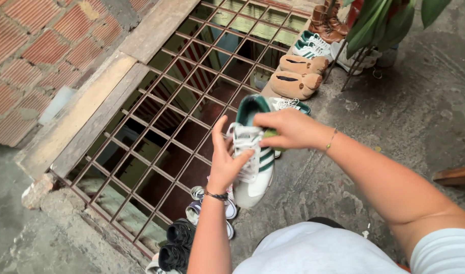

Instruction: Cleaning multiple pairs of shoes with a cloth.

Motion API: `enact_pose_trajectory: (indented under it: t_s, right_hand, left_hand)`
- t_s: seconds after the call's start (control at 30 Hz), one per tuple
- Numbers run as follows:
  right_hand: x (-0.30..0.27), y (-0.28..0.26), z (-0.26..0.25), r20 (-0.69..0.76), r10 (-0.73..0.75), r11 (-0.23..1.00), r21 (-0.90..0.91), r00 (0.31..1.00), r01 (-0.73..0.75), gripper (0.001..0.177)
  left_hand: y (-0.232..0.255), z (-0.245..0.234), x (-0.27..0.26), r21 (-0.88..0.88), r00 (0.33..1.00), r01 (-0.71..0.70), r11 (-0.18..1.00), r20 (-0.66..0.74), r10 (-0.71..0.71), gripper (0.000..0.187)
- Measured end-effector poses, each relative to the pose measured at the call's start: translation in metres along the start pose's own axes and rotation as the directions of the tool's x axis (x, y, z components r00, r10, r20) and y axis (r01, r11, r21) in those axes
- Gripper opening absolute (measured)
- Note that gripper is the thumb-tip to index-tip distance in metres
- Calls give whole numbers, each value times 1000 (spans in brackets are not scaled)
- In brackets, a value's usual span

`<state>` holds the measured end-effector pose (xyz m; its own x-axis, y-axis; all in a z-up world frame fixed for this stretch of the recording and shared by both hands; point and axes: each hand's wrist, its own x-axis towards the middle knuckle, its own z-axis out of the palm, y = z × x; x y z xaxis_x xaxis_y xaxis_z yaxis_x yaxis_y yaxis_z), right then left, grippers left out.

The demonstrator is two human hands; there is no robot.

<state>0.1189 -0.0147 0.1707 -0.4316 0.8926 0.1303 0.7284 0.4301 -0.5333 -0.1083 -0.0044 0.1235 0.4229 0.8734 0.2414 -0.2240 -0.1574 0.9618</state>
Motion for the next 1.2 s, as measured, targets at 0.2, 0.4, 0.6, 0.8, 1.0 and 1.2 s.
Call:
enact_pose_trajectory:
  t_s: [0.2,0.4,0.6,0.8,1.0,1.2]
  right_hand:
    - [0,16,3,-242,-29,933,341,970,113,31]
    - [-15,32,-10,-537,-196,964,47,821,260,41]
    - [-75,-1,23,-503,-265,953,-6,823,303,35]
    - [-59,36,-3,-559,-236,964,-35,795,262,36]
    - [-90,12,0,-494,-411,911,-253,766,325,34]
    - [-63,59,-10,-583,-190,979,-50,790,198,32]
  left_hand:
    - [-70,6,-2,-238,943,333,912,58,-328,79]
    - [-73,32,8,-584,924,320,747,16,-383,55]
    - [-104,45,34,-673,901,163,722,-197,-387,44]
    - [-90,69,52,-583,921,206,786,-157,-357,39]
    - [-100,67,80,-550,875,114,828,-339,-346,35]
    - [-72,100,85,-514,896,62,856,-349,-274,32]
